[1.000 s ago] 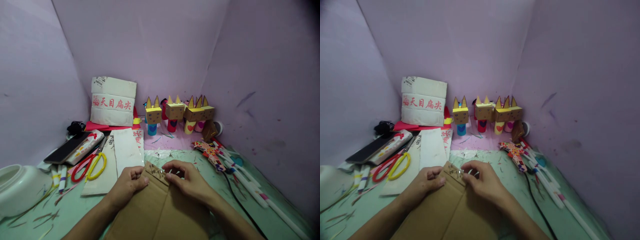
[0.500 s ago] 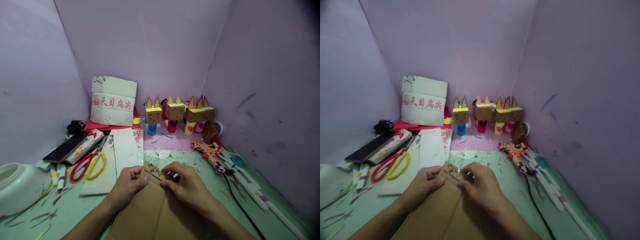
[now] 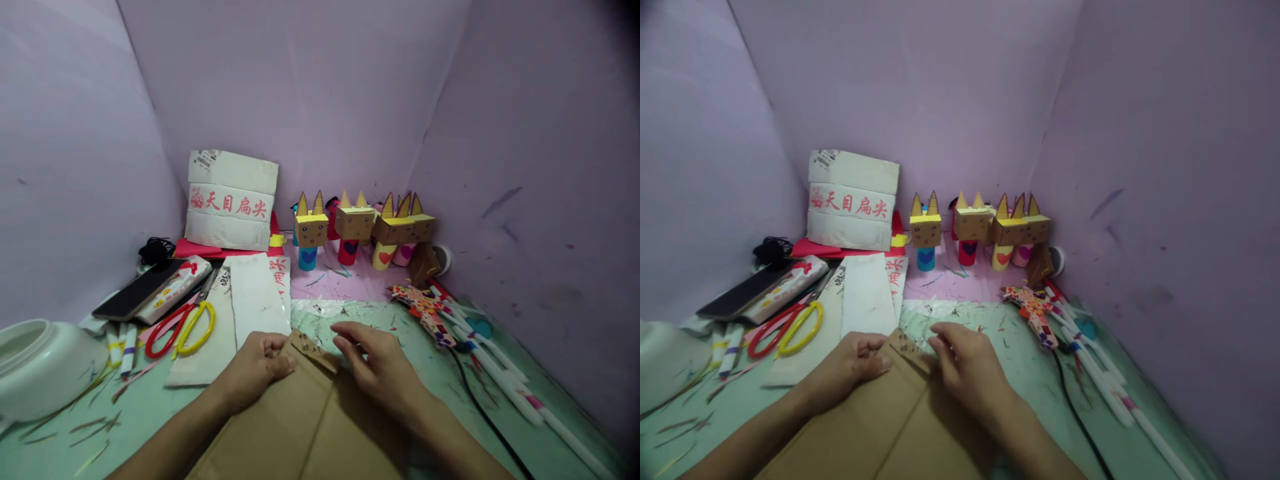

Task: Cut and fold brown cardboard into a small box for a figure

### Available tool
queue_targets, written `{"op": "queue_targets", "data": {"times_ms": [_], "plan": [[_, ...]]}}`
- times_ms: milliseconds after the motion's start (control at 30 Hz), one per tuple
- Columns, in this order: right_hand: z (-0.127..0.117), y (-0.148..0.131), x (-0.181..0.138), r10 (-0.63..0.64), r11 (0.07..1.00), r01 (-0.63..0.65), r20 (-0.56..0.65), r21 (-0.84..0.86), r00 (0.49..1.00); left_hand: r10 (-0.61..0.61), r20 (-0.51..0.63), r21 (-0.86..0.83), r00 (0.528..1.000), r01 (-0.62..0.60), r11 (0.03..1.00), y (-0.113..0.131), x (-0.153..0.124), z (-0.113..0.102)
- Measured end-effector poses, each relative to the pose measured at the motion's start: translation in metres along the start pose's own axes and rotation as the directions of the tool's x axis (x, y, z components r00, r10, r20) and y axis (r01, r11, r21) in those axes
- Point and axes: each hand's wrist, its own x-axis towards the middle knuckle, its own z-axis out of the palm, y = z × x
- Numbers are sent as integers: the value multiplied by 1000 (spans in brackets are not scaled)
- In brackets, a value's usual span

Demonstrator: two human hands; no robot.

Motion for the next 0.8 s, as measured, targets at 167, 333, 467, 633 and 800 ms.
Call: {"op": "queue_targets", "data": {"times_ms": [167,333,467,633,800], "plan": [[-6,-11,0,66,991,-42,191,-125,979,26,16,-45,1000,-25,999,0,0,-1],[3,-4,-1,-169,950,201,148,-239,974,-7,24,-8,1000,7,1000,1,-2,-1],[9,2,-4,-393,851,396,82,-344,916,-84,-1,41,996,84,996,1,0,-5],[12,-1,-9,-471,839,435,-37,-328,881,-112,59,-45,992,115,992,-4,2,-12],[13,-7,-9,-404,912,385,-150,-142,902,-128,148,-45,981,136,990,2,-3,-14]]}}
